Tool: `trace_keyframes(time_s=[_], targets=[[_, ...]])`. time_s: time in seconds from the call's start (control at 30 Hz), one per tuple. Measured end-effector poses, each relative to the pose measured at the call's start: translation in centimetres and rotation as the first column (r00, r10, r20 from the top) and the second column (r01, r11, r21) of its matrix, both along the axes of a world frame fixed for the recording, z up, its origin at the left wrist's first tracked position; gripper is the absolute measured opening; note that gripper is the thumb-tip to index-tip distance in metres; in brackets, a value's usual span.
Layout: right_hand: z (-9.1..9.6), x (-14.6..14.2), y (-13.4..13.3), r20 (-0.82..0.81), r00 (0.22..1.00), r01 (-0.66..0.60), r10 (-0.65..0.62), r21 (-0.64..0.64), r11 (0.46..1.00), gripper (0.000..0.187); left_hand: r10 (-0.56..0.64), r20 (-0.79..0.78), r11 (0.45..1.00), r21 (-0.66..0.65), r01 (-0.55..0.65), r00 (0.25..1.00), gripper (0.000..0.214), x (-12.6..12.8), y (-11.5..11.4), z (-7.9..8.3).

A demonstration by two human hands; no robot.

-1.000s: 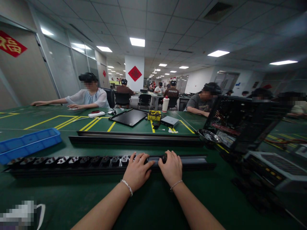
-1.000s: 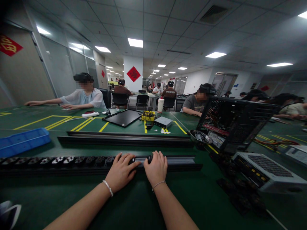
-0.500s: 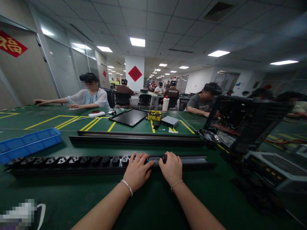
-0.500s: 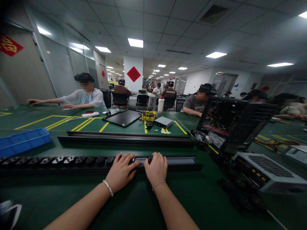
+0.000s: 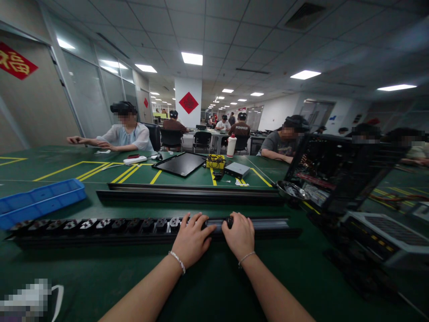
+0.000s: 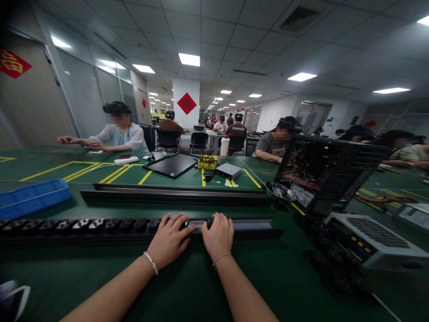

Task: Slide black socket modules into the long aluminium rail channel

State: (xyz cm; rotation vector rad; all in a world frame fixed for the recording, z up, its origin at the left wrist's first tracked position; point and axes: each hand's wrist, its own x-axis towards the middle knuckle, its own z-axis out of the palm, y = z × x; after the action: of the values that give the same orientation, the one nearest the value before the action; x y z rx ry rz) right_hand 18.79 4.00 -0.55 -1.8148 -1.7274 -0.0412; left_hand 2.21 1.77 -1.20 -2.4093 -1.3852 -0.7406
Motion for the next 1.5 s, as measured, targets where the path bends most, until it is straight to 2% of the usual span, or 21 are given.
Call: trace_keyframes(time_s=[0.8, 1.17, 1.5], targets=[[-0.21, 0.05, 0.03, 0.02, 1.0, -0.003, 0.003, 0.004, 1.0, 0.035, 0.001, -0.012, 0.999, 0.04, -0.001, 1.0, 0.032, 0.09, -0.05, 0.08], [0.48, 0.15, 0.16, 0.013, 1.0, 0.001, -0.001, 0.005, 1.0, 0.028, -0.003, -0.011, 0.999, 0.037, 0.004, 1.0, 0.033, 0.05, -0.14, 0.23], [0.41, 0.13, 0.1, 0.015, 1.0, -0.003, 0.003, 0.002, 1.0, 0.03, -0.003, -0.013, 0.999, 0.034, 0.003, 1.0, 0.034, 0.06, -0.11, 0.17]])
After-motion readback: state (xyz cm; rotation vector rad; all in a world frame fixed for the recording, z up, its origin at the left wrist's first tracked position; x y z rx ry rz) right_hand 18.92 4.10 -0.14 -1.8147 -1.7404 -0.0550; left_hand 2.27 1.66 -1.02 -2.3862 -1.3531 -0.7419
